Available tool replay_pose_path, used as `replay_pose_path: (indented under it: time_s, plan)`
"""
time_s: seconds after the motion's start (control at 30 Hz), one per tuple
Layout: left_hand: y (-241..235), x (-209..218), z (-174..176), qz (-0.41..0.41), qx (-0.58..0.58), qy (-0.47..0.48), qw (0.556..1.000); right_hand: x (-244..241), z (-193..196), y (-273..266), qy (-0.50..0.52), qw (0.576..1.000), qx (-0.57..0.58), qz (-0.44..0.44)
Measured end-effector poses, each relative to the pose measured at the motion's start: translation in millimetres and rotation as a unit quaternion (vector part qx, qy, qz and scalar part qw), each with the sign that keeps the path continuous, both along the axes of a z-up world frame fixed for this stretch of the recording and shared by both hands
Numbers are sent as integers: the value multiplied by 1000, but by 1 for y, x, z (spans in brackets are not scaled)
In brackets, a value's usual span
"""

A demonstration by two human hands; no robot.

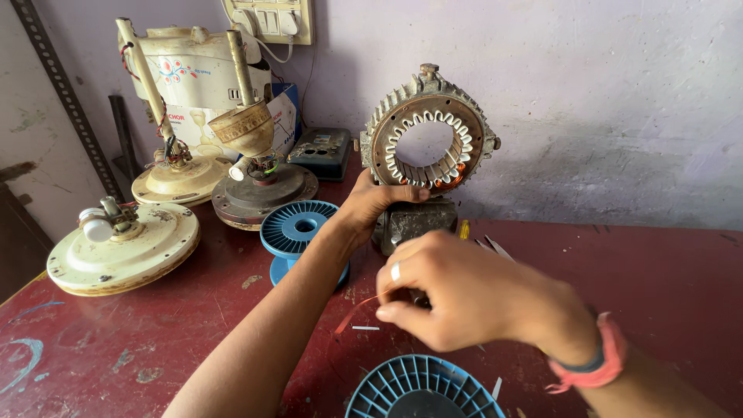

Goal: The person winds copper wire into the slots of a motor stator held in a bench vise. They use a yellow-handled screwdriver to push the wire into place and trim excess wire with scissors. The task involves repeated winding and tucking of the wire into the stator slots.

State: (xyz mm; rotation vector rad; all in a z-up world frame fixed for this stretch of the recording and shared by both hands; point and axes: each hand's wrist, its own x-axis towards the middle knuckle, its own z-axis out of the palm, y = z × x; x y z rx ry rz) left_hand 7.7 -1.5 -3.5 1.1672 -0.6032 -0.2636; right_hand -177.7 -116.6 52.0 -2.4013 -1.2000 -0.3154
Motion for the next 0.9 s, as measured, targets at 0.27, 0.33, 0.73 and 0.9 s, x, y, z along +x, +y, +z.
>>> replay_pose_path:
  time_s: [0.27, 0.33, 0.73, 0.9]
  plan:
    - [0, 19, -11, -12, -10, 12, 1000, 38, 22, -53, -193, 967, 145, -80]
    - [4, 21, -11, -40, -21, 17, 999, 46, 17, -56, -247, 952, 136, -117]
    - [17, 15, 7, -38, -64, -31, 997, 74, -8, -46, -235, 954, 103, -154]
    - [12, 12, 5, -22, -80, -56, 995, 75, -11, -42, -237, 951, 108, -163]
